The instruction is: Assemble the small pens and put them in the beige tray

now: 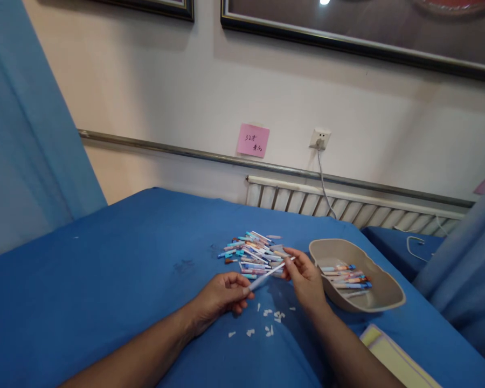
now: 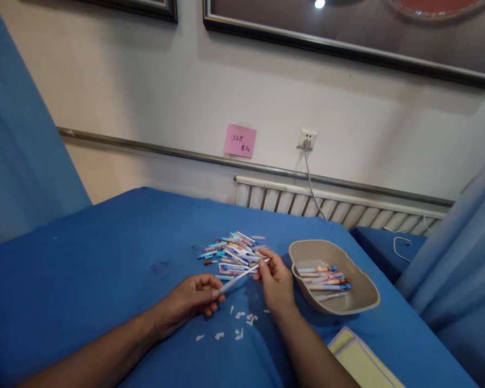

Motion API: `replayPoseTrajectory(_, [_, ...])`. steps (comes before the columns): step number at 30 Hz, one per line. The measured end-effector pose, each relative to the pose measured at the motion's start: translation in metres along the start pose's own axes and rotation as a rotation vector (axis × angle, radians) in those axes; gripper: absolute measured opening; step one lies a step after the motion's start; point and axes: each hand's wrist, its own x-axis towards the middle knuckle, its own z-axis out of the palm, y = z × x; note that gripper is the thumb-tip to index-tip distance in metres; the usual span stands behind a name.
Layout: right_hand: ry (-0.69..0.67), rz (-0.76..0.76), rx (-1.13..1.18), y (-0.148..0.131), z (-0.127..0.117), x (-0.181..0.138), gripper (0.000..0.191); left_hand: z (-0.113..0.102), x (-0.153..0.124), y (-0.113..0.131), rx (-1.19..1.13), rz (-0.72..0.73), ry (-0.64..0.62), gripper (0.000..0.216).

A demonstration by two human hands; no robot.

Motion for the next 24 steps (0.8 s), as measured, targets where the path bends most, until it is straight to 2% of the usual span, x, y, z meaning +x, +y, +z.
replayPoseTrajectory(3, [-0.051, 0.001, -0.031, 0.001, 0.002, -0.003, 0.038, 0.000, 0.000, -0.002, 0.038, 0.013, -0.031, 0.033])
replayPoseTrajectory(10, [-0.276, -0.036, -0.147, 0.004, 0.015, -0.018, 0.035, -0.001, -0.003, 0.000, 0.050, 0.029, -0.098, 0.029])
replayPoseTrajectory(17, [-0.329, 0.002, -0.118, 0.002, 0.016, -0.021, 0.035, -0.001, -0.004, 0.001, 0.034, 0.012, -0.102, 0.028])
replayPoseTrajectory(19, [-0.307, 0.013, -0.100, 0.001, 0.015, -0.019, 0.038, -0.001, -0.004, 0.003, -0.002, 0.003, -0.094, 0.027])
replayPoseTrajectory(24, [-0.127, 0.046, -0.095, 0.013, 0.007, -0.008, 0.038, -0.007, -0.004, 0.011, -0.145, 0.013, 0.000, 0.024])
